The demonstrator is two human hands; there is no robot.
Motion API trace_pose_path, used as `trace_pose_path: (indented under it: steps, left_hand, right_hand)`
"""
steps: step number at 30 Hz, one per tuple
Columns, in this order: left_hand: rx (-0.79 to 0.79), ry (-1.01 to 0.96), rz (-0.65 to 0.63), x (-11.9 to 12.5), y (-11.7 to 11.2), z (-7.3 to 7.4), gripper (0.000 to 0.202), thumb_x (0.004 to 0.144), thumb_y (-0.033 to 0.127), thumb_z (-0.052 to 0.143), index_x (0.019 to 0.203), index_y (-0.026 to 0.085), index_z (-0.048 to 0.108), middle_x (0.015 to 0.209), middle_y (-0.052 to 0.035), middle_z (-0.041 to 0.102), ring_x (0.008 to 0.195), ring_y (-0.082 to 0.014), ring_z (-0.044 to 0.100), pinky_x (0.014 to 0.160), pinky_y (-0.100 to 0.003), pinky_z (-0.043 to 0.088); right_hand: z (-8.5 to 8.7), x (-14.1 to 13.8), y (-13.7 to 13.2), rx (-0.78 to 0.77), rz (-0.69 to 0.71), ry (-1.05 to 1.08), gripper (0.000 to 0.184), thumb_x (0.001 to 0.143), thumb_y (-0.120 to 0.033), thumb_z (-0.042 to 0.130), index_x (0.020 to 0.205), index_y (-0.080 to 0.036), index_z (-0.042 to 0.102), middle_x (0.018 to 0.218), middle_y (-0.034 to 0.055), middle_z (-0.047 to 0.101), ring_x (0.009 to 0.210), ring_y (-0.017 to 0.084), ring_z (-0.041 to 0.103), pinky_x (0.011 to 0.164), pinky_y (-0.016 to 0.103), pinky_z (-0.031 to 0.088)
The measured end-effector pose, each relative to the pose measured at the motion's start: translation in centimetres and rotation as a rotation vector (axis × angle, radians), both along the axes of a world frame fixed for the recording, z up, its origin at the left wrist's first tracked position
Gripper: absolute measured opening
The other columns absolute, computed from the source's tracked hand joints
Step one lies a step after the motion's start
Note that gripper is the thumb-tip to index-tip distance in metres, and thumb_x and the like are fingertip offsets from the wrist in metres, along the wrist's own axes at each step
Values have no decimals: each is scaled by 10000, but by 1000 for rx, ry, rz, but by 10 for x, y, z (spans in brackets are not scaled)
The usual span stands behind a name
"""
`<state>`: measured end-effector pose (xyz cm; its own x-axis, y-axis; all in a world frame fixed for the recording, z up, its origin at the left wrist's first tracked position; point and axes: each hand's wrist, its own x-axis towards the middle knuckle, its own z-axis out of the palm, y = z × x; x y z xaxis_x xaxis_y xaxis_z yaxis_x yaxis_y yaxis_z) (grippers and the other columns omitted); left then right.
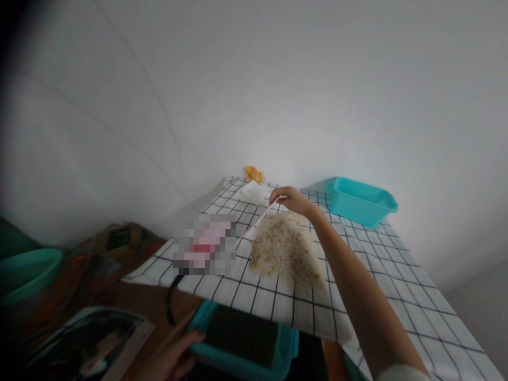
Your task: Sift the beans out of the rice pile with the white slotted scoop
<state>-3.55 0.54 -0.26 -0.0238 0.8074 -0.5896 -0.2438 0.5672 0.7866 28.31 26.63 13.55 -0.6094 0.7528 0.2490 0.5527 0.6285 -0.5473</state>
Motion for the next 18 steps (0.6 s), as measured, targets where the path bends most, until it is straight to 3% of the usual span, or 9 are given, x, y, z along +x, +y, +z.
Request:
trace_pose_path:
  steps: [4,11,15,18]
  left_hand:
    - [2,-36,4,0,-1,-5,658,664,280,735,1317,260,651,1062,-44,762,743,-192,616,612,-250,464]
    - [2,-75,16,-2,1,-12,583,642,285,756,1217,237,669,1012,-43,758,805,-209,637,700,-277,499]
    - [-11,-63,43,0,1,-3,464,630,306,746,1083,242,669,891,-20,722,735,-203,610,661,-279,483]
    - [-71,-62,79,2,-2,12,344,615,286,727,953,255,678,965,-40,738,820,-222,647,717,-291,506]
  right_hand:
    - [17,15,-15,-64,49,-81,349,970,-397,643,1240,-176,636,1230,88,662,1032,213,672,883,433,575]
    - [42,16,-38,-86,85,-177,246,974,-398,638,1029,-163,686,1036,49,708,923,175,682,849,393,570]
    - [48,13,-47,-73,71,-161,111,920,-176,616,867,-193,712,881,18,731,842,149,672,829,340,540]
    - [50,13,-54,-56,55,-124,279,806,-36,524,817,-226,729,841,7,743,817,142,668,799,304,518]
